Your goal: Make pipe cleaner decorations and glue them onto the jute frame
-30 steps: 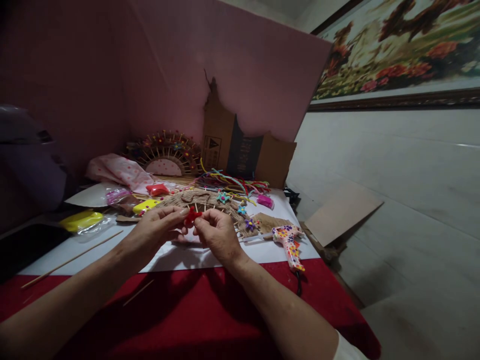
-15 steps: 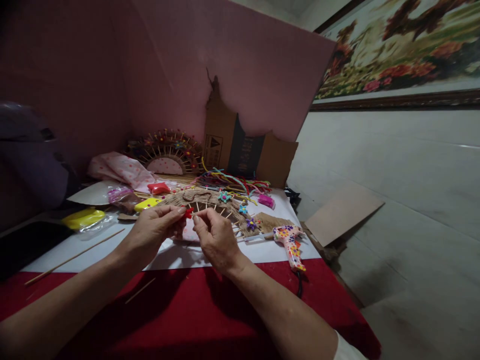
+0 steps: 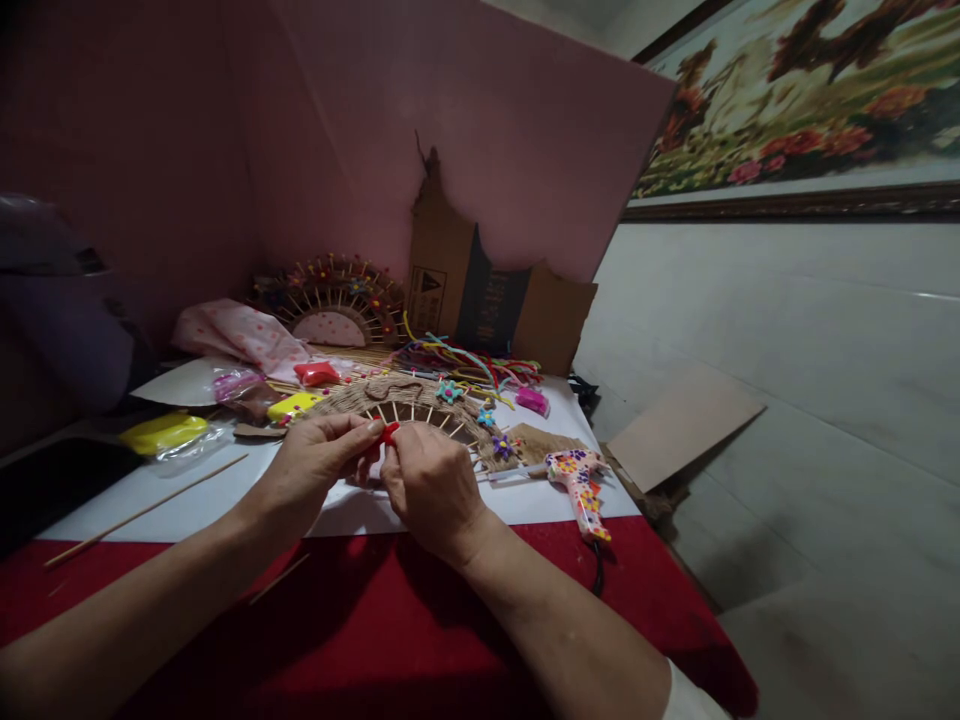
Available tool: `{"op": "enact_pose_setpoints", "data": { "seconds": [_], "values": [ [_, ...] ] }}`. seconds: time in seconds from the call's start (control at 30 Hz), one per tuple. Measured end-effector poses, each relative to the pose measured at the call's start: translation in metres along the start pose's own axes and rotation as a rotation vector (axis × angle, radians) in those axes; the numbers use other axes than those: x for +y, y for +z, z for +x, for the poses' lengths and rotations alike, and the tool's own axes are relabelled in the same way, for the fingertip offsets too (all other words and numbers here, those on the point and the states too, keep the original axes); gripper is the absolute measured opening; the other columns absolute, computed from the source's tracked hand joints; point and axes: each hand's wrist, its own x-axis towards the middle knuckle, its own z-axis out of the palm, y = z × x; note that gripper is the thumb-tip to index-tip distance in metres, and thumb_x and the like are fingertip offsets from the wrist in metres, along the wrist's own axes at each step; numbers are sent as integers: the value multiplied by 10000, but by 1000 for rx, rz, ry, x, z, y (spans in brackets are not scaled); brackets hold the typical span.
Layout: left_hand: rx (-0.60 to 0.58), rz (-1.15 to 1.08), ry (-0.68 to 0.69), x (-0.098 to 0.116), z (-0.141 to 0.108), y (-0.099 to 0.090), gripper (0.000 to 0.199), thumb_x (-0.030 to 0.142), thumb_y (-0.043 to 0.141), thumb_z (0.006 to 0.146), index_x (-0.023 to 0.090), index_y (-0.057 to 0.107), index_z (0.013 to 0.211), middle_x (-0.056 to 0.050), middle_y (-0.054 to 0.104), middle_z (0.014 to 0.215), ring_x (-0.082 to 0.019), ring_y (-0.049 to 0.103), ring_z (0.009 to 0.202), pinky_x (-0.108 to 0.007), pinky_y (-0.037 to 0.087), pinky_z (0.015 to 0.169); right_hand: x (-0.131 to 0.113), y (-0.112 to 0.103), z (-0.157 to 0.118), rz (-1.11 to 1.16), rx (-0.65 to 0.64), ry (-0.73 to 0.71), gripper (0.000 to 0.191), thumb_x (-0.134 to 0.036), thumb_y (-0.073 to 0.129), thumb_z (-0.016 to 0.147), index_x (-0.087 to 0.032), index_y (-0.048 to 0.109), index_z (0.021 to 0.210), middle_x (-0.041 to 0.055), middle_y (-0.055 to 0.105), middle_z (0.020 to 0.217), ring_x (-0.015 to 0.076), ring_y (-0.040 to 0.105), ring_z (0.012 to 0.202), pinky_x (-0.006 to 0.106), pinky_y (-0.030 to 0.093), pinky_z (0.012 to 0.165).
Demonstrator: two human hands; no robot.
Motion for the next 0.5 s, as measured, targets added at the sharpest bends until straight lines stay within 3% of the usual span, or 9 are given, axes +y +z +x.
{"op": "enact_pose_setpoints", "data": {
  "seconds": [0.23,0.5],
  "values": [
    [29,53,29,4,-2,1,275,339,633,716,144,553,540,36,504,440,-69,428,389,-198,334,419,0,1,0,-128,-42,-72,194,-151,372,867,-145,544,779,75,576,728,178,514,687,293,401,652],
    [34,-2,69,2,-3,3,274,314,620,731,143,539,533,42,486,444,-67,413,398,-195,316,414,-2,-2,0,-46,-20,-72,204,-135,371,860,-148,536,740,75,570,727,177,505,696,292,404,665]
  ]
}}
